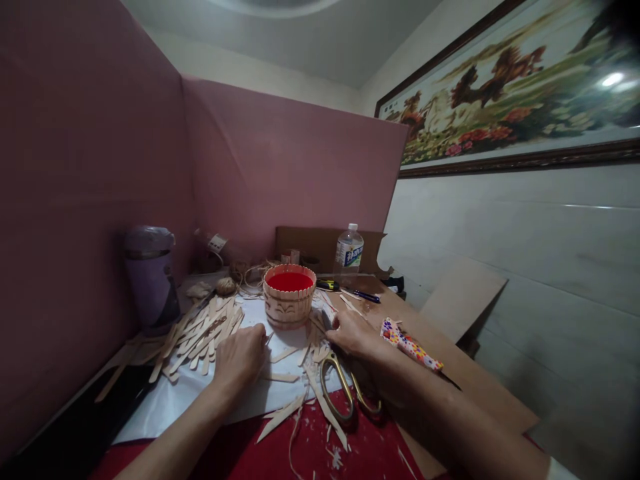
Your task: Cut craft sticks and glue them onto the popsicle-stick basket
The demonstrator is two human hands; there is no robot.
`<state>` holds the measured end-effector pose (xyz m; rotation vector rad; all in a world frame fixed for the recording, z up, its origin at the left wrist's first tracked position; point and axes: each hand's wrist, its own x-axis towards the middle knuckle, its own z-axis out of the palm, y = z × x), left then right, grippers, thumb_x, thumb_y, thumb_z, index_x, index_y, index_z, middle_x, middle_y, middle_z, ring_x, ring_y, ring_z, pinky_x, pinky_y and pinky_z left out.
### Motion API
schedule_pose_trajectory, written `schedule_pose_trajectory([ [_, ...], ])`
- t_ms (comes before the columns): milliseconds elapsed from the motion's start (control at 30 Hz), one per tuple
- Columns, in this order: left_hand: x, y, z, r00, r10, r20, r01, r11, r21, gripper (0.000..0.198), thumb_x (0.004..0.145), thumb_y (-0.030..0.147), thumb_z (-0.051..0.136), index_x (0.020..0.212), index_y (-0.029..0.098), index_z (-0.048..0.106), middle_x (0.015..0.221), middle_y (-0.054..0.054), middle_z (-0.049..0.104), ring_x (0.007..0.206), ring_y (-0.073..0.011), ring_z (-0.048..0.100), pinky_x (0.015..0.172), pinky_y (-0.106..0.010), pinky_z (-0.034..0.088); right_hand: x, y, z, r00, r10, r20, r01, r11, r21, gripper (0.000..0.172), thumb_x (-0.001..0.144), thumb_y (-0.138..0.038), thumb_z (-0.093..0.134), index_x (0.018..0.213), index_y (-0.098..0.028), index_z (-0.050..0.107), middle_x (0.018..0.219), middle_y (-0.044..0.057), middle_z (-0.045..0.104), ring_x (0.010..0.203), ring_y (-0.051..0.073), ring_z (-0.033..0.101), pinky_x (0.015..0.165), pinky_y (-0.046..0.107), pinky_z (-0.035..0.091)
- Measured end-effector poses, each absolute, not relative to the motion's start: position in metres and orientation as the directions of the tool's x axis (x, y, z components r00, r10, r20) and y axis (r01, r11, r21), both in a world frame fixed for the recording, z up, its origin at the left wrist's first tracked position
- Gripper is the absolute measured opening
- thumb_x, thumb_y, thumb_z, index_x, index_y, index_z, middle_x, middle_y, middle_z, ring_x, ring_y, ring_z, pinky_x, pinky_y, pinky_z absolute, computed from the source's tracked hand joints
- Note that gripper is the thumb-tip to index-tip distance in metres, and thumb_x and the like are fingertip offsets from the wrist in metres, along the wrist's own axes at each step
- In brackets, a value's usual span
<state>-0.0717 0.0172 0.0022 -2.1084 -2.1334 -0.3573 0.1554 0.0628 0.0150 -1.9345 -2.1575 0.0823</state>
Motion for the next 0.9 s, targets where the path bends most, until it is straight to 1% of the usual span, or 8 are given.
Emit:
schedule_pose_trajectory([
  [133, -0.070, 0.016, 0.004, 0.021, 0.953, 0.301, 0.998, -0.038, 0.049, 0.027, 0.085, 0.022, 0.033, 0.081, 0.019, 0.060, 0.083, -0.009, 0.065, 0.077, -0.0228, 0.061, 0.057, -0.030, 0.033, 0.168, 0.087, 0.038, -0.052, 0.989, 0.136, 0.986, 0.072, -0.150, 0.023, 0.075, -0.021, 0.048, 0.079, -0.013, 0.069, 0.084, 0.013, 0.069, 0.075, 0.021, 0.063, 0.053, 0.024, 0.032],
  [233, -0.069, 0.016, 0.007, 0.026, 0.942, 0.336, 0.998, -0.046, 0.052, 0.026, 0.085, 0.021, 0.033, 0.081, 0.018, 0.058, 0.082, -0.009, 0.063, 0.082, -0.0232, 0.059, 0.059, -0.030, 0.034, 0.172, 0.107, 0.049, -0.021, 0.994, 0.105, 0.993, 0.032, -0.111, 0.020, 0.075, -0.019, 0.051, 0.083, -0.012, 0.069, 0.087, 0.015, 0.069, 0.080, 0.024, 0.064, 0.056, 0.025, 0.036],
  [367, -0.066, 0.016, 0.008, 0.023, 0.945, 0.326, 0.996, -0.049, 0.073, 0.027, 0.087, 0.022, 0.031, 0.084, 0.017, 0.058, 0.080, -0.009, 0.061, 0.078, -0.0226, 0.058, 0.060, -0.031, 0.035, 0.160, 0.126, 0.044, -0.049, 0.998, 0.040, 0.995, 0.052, -0.088, 0.017, 0.080, -0.023, 0.055, 0.088, -0.014, 0.067, 0.094, 0.011, 0.067, 0.087, 0.022, 0.062, 0.066, 0.026, 0.043],
  [433, -0.064, 0.016, 0.007, 0.047, 0.943, 0.328, 0.995, -0.073, 0.068, 0.030, 0.088, 0.022, 0.029, 0.082, 0.017, 0.058, 0.078, -0.009, 0.061, 0.077, -0.0225, 0.057, 0.061, -0.031, 0.035, 0.153, 0.133, 0.036, -0.060, 0.998, -0.003, 0.995, 0.059, -0.078, 0.019, 0.084, -0.028, 0.054, 0.095, -0.014, 0.063, 0.099, 0.008, 0.064, 0.089, 0.019, 0.060, 0.073, 0.030, 0.046],
  [500, -0.064, 0.016, 0.005, 0.072, 0.939, 0.336, 0.993, -0.099, 0.064, 0.031, 0.089, 0.023, 0.029, 0.079, 0.018, 0.058, 0.076, -0.009, 0.060, 0.077, -0.0226, 0.056, 0.061, -0.031, 0.035, 0.149, 0.140, 0.027, -0.048, 0.998, -0.043, 0.997, 0.045, -0.069, 0.025, 0.086, -0.031, 0.054, 0.105, -0.014, 0.057, 0.105, 0.007, 0.059, 0.092, 0.018, 0.059, 0.078, 0.036, 0.048],
  [600, -0.064, 0.014, 0.002, 0.106, 0.937, 0.334, 0.988, -0.137, 0.072, 0.030, 0.088, 0.023, 0.032, 0.075, 0.018, 0.058, 0.075, -0.008, 0.061, 0.079, -0.0225, 0.055, 0.063, -0.031, 0.034, 0.149, 0.149, 0.019, -0.017, 0.997, -0.081, 0.998, 0.012, -0.065, 0.029, 0.086, -0.030, 0.054, 0.111, -0.014, 0.054, 0.111, 0.008, 0.056, 0.094, 0.019, 0.058, 0.079, 0.037, 0.049],
  [733, -0.065, 0.013, 0.002, 0.121, 0.936, 0.331, 0.981, -0.163, 0.103, 0.025, 0.086, 0.020, 0.035, 0.076, 0.018, 0.058, 0.079, -0.008, 0.062, 0.082, -0.0226, 0.053, 0.065, -0.032, 0.034, 0.155, 0.159, 0.022, -0.008, 0.997, -0.074, 0.997, 0.002, -0.077, 0.029, 0.086, -0.030, 0.054, 0.112, -0.015, 0.054, 0.112, 0.008, 0.056, 0.096, 0.020, 0.057, 0.079, 0.038, 0.049],
  [900, -0.064, 0.014, 0.001, 0.127, 0.943, 0.308, 0.978, -0.171, 0.122, 0.024, 0.085, 0.019, 0.035, 0.075, 0.018, 0.057, 0.078, -0.008, 0.061, 0.081, -0.0222, 0.051, 0.066, -0.032, 0.033, 0.149, 0.169, 0.029, -0.029, 0.998, -0.064, 0.994, 0.021, -0.112, 0.028, 0.087, -0.029, 0.053, 0.112, -0.017, 0.054, 0.112, 0.007, 0.056, 0.096, 0.020, 0.057, 0.080, 0.038, 0.049],
])
